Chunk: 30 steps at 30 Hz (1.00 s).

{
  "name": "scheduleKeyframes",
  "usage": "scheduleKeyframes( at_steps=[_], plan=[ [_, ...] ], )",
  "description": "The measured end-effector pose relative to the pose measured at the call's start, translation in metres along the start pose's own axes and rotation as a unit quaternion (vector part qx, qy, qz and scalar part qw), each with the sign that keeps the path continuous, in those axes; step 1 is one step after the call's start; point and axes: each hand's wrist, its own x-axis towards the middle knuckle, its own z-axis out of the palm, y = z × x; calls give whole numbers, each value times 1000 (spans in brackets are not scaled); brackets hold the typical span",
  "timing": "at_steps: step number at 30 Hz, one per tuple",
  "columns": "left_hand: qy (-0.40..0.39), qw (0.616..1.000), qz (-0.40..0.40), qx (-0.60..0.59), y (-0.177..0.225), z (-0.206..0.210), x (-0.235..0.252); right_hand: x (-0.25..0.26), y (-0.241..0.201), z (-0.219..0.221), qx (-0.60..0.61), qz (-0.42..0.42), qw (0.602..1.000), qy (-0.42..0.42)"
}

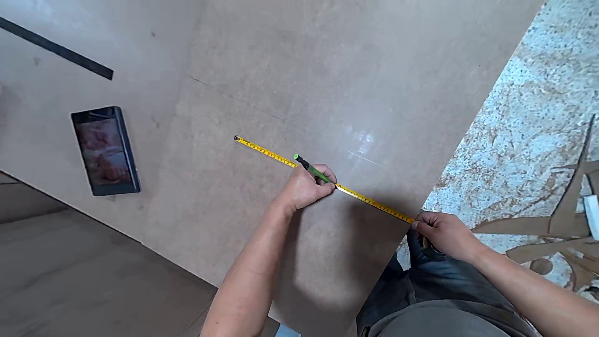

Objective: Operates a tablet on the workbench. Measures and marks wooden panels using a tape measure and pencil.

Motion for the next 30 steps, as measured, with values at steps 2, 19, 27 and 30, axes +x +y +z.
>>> scheduleKeyframes(
  at_steps=[2,19,27,30],
  plan=[
    [8,1000,3,-12,-4,1,-4,0,1,2,-3,-4,1000,2],
    [24,1000,20,-5,-11,5,-7,-2,4,10,3,-4,1000,10],
    [6,1000,8,12,-7,2,-7,-4,2,10,4,0,1000,2],
    [8,1000,12,6,-8,2,-9,-4,3,12,2,-1,1000,-1]
  ],
)
